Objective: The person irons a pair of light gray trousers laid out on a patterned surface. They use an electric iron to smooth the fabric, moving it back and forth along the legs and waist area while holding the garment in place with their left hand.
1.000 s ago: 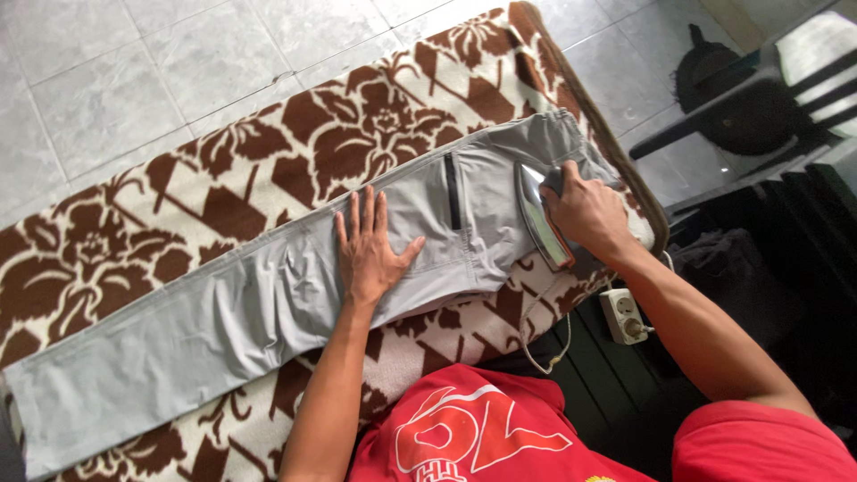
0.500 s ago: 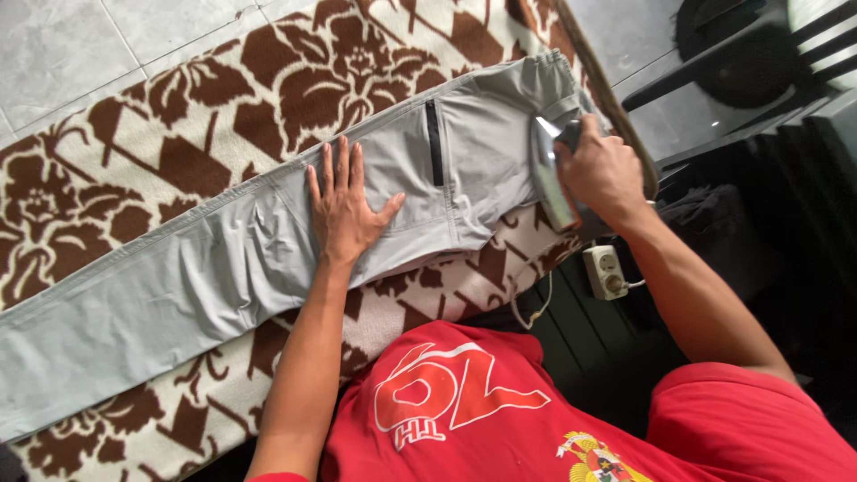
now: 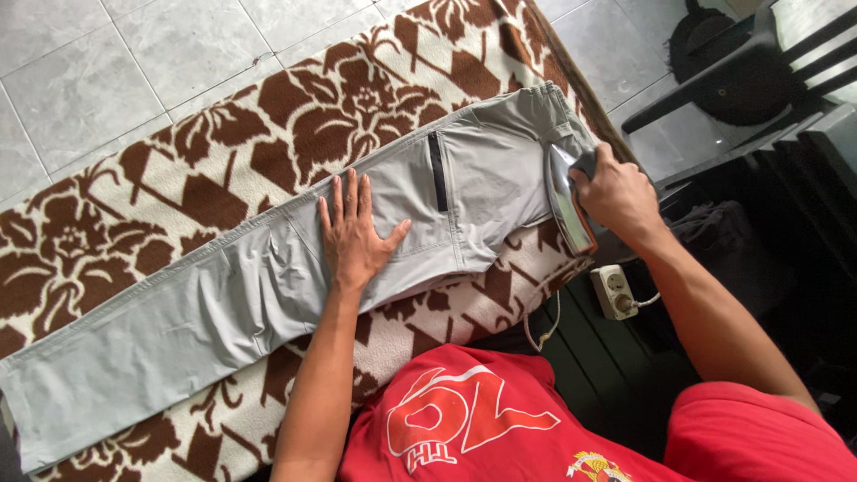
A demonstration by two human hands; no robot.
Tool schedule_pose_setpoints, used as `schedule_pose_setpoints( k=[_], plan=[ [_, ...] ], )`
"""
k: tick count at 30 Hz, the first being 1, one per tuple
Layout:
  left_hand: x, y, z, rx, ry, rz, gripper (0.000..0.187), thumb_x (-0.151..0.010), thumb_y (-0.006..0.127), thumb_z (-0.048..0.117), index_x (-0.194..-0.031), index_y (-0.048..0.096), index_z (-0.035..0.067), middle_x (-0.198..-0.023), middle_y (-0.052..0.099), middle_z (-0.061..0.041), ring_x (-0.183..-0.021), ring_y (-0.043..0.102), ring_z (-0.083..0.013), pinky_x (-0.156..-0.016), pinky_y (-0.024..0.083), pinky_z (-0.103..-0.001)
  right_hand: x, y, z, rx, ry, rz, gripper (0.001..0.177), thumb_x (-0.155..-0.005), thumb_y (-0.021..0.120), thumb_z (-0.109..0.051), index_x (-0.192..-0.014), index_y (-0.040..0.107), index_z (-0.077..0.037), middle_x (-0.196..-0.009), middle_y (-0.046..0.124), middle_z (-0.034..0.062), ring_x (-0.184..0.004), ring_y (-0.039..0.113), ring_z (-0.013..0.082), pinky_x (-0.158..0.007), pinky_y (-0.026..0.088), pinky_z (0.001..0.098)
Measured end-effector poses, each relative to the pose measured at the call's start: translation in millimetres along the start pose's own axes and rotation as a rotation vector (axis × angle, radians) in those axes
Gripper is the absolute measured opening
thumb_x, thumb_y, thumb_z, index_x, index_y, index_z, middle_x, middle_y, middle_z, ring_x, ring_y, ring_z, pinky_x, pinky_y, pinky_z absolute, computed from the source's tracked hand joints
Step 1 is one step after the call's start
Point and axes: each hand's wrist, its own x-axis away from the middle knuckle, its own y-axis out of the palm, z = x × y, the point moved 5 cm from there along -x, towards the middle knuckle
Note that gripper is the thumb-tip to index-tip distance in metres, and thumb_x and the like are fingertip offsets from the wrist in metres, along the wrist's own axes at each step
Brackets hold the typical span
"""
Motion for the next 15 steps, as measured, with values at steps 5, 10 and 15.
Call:
schedule_pose_setpoints(
  k=[5,10,15],
  plan=[
    [-0.4,4.0,-0.7,-0.003,0.01,0.007,0.114,-0.082,0.049,0.084,-0.162,0.018,0.008,-0.172,0.009,-0.011,-0.159,0.003,-0.0281,-0.126,-0.003,-0.053,5.2,-7.0,14.6,0.005,-0.113,0.095,0.05,-0.102,0.059,-0.044,-0.138,0.05,-0.01,-0.094,0.075,0.0217,-0.079,0.074,0.0365,-0.068,0.057,0.048],
    [-1.6,5.4,-0.9,-0.017,0.013,0.011,0.115,-0.082,0.047,0.085,-0.162,0.019,0.008,-0.172,0.009,-0.011,-0.159,0.003,-0.0283,-0.126,-0.003,-0.053,-11.4,-21.1,-20.8,-0.022,-0.089,0.055,0.05,-0.104,0.054,-0.042,-0.144,0.045,-0.012,-0.093,0.073,0.0184,-0.067,0.071,0.0313,-0.052,0.056,0.0425],
    [-0.2,4.8,-1.6,-0.006,0.019,0.02,0.114,-0.082,0.045,0.085,-0.162,0.02,0.008,-0.173,0.01,-0.01,-0.159,0.003,-0.0284,-0.127,-0.003,-0.053,-30.4,-31.8,-62.2,0.003,-0.184,0.094,0.051,-0.103,0.056,-0.04,-0.143,0.046,-0.01,-0.091,0.072,0.0179,-0.063,0.066,0.0274,-0.048,0.053,0.0399]
  ],
)
